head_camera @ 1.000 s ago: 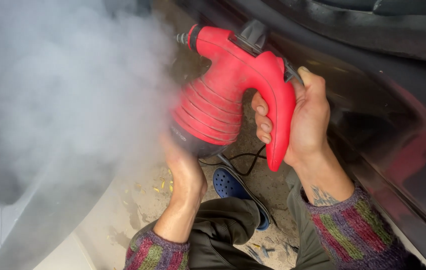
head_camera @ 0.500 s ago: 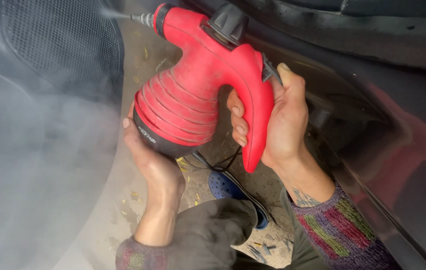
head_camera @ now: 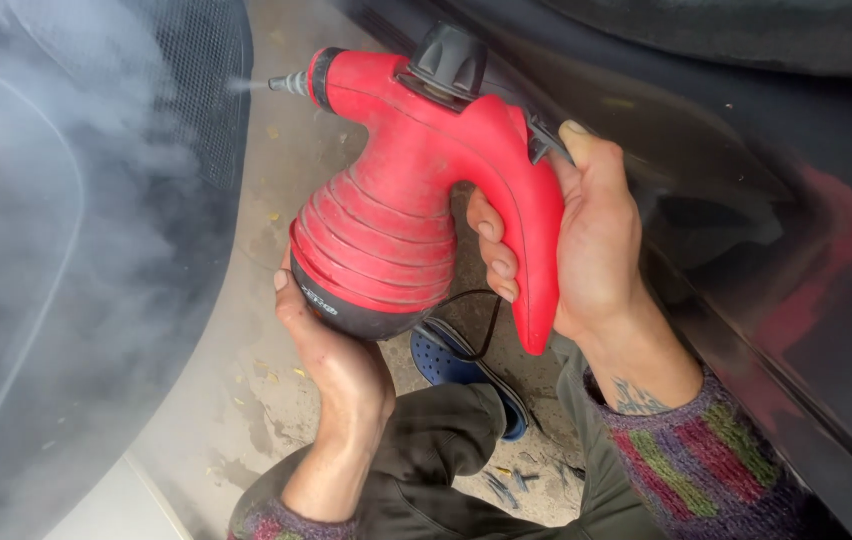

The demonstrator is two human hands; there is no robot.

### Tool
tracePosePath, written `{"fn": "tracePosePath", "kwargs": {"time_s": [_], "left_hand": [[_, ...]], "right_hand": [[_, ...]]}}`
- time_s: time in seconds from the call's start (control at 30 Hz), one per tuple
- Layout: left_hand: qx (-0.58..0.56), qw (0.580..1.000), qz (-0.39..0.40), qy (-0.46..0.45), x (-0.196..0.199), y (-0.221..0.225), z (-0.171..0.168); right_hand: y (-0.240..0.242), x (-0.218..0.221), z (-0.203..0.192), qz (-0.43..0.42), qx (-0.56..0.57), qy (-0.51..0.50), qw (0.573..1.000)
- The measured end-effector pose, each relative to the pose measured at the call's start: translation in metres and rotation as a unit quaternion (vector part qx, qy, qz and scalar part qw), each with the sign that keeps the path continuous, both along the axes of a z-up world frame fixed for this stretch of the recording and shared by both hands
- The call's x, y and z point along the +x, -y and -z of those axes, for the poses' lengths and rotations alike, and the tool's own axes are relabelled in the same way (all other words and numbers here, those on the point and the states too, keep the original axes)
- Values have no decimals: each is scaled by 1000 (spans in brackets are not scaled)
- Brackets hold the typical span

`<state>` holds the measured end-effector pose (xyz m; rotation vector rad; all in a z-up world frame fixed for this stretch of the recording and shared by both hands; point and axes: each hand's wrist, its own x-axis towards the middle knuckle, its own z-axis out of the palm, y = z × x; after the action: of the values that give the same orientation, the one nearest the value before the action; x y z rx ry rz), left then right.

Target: Steam cleaning and wiping down the interior door panel of a car.

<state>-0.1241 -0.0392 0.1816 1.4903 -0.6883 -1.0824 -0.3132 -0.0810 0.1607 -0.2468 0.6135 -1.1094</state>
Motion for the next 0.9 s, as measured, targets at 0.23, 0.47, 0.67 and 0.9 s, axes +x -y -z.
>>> {"fn": "tracePosePath", "kwargs": {"time_s": [0.23,0.47,0.67,0.9], "left_hand": [[-29,999,-22,-12,-10,-15,0],[-35,999,33,22,2,8,-4],[-67,996,-51,-5,-18,-18,-3],[-52,998,-13,-12,-10,-4,2]], "right_hand": [[-1,-4,0,-24,2,-12,1000],[-1,1,2,22,-23,-3,999],[1,-1,-2,-33,-2,-18,999],[1,-4,9,-8,-15,-18,1000]]}}
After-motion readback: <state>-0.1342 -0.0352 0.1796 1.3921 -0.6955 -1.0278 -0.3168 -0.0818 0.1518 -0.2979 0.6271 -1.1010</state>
